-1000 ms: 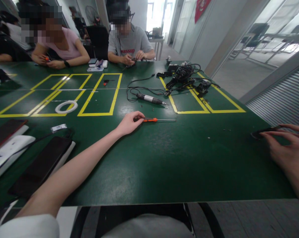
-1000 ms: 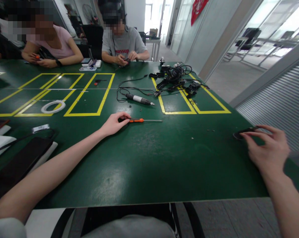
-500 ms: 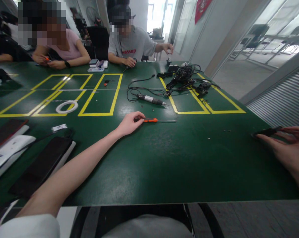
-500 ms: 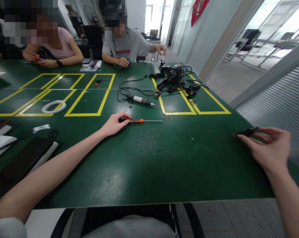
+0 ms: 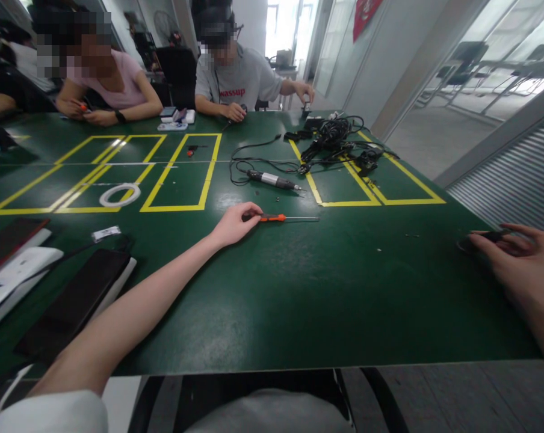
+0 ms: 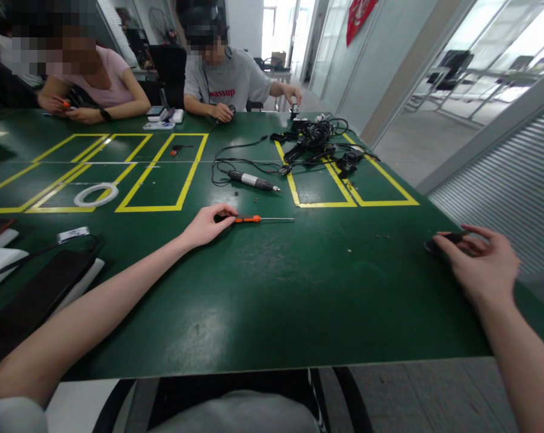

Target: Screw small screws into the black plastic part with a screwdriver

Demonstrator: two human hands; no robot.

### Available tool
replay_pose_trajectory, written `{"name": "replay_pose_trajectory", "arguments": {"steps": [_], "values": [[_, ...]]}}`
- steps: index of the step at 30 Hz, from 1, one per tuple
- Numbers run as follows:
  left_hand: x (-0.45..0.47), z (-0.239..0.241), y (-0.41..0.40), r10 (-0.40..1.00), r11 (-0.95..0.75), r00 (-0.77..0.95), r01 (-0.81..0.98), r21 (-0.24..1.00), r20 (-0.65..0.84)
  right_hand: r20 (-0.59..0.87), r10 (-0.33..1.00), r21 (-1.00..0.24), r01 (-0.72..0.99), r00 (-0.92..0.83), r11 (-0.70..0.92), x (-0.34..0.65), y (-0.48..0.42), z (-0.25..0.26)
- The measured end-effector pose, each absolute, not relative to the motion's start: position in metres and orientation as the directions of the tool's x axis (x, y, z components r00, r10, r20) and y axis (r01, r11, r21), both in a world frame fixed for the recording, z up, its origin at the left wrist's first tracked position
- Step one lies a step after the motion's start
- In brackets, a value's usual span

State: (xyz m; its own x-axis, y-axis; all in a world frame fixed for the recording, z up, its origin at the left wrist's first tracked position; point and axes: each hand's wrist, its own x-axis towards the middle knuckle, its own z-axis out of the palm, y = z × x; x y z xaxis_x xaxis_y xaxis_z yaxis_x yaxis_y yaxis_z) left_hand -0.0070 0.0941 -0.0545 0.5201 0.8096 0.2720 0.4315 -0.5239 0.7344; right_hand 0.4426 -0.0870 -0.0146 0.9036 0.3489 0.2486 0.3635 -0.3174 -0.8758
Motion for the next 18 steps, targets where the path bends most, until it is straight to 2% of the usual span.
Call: {"name": "replay_pose_trajectory", "arguments": {"steps": [3,8,14,16,18], "values": [[-0.007,-0.055,0.094,0.810,-0.525,0.521,0.439,0.729,0.270,0.213,0.301,-0.898,0.308,0.929,-0.313,0.432,-0.085,-0.011],[-0.006,-0.054,0.094,0.812,-0.525,0.517,0.443,0.727,0.270,0.163,0.351,-0.952,0.240,0.922,-0.188,0.422,-0.089,-0.011],[-0.006,-0.054,0.094,0.813,-0.523,0.514,0.441,0.729,0.273,0.160,0.519,-0.953,0.268,0.840,-0.139,0.452,-0.089,-0.029],[-0.006,-0.054,0.094,0.811,-0.526,0.516,0.436,0.730,0.276,0.247,0.508,-0.924,0.359,0.825,-0.134,0.465,-0.088,-0.035],[-0.006,-0.054,0.093,0.808,-0.529,0.519,0.432,0.731,0.278,0.453,0.388,-0.818,0.548,0.802,-0.177,0.476,-0.088,-0.039]]}}
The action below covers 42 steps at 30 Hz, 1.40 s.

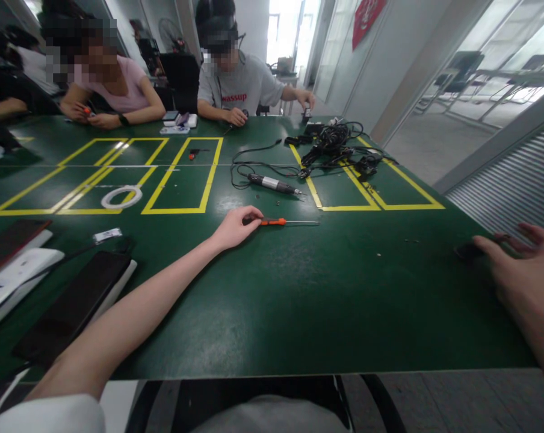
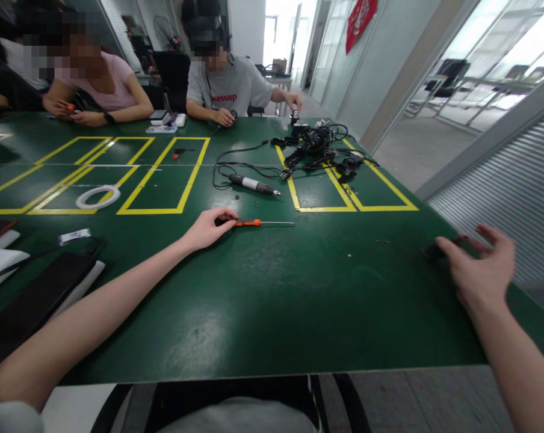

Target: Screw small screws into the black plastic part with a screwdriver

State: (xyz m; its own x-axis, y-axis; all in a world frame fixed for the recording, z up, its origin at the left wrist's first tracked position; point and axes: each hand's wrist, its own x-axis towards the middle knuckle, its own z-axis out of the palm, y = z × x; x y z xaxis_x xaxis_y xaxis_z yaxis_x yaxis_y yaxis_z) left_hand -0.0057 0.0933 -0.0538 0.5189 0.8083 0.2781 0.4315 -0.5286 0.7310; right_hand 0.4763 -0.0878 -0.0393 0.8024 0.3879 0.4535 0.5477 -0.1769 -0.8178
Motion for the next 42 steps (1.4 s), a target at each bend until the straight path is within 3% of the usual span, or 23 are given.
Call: {"name": "replay_pose_trajectory", "arguments": {"steps": [2,4,5,7,10,14,21,27,32,37,42], "values": [[-0.006,-0.054,0.093,0.807,-0.530,0.520,0.430,0.731,0.279,0.718,0.344,-0.570,0.795,0.605,-0.207,0.482,-0.087,-0.041],[-0.006,-0.055,0.094,0.807,-0.531,0.519,0.428,0.731,0.282,0.810,0.510,-0.259,0.957,0.290,-0.133,0.482,-0.085,-0.042],[-0.006,-0.055,0.094,0.807,-0.531,0.518,0.428,0.731,0.283,0.759,0.634,-0.163,0.986,0.148,-0.036,0.479,-0.083,-0.043],[-0.007,-0.056,0.094,0.807,-0.533,0.517,0.428,0.730,0.286,0.621,0.784,-0.110,0.989,-0.010,0.100,0.472,-0.077,-0.044],[-0.007,-0.056,0.094,0.806,-0.534,0.519,0.428,0.729,0.285,0.481,0.872,-0.087,0.986,-0.084,0.142,0.466,-0.065,-0.046],[-0.007,-0.055,0.094,0.804,-0.536,0.522,0.429,0.727,0.285,0.362,0.929,-0.103,0.987,-0.076,0.120,0.470,-0.057,-0.048],[-0.007,-0.056,0.094,0.802,-0.535,0.523,0.416,0.736,0.288,0.348,0.937,-0.219,0.973,0.004,0.077,0.461,-0.057,-0.048],[-0.007,-0.056,0.094,0.811,-0.524,0.516,0.429,0.736,0.277,0.262,0.964,-0.194,0.981,0.050,0.002,0.442,-0.053,-0.035],[-0.007,-0.054,0.093,0.809,-0.525,0.520,0.431,0.734,0.274,0.332,0.917,-0.324,0.940,0.220,-0.108,0.437,-0.058,-0.032],[-0.006,-0.053,0.093,0.810,-0.522,0.520,0.426,0.739,0.273,0.428,0.831,-0.506,0.856,0.354,-0.104,0.434,-0.064,-0.030],[-0.007,-0.053,0.092,0.813,-0.525,0.516,0.447,0.724,0.271,0.477,0.767,-0.549,0.827,0.430,-0.123,0.438,-0.069,-0.026]]}}
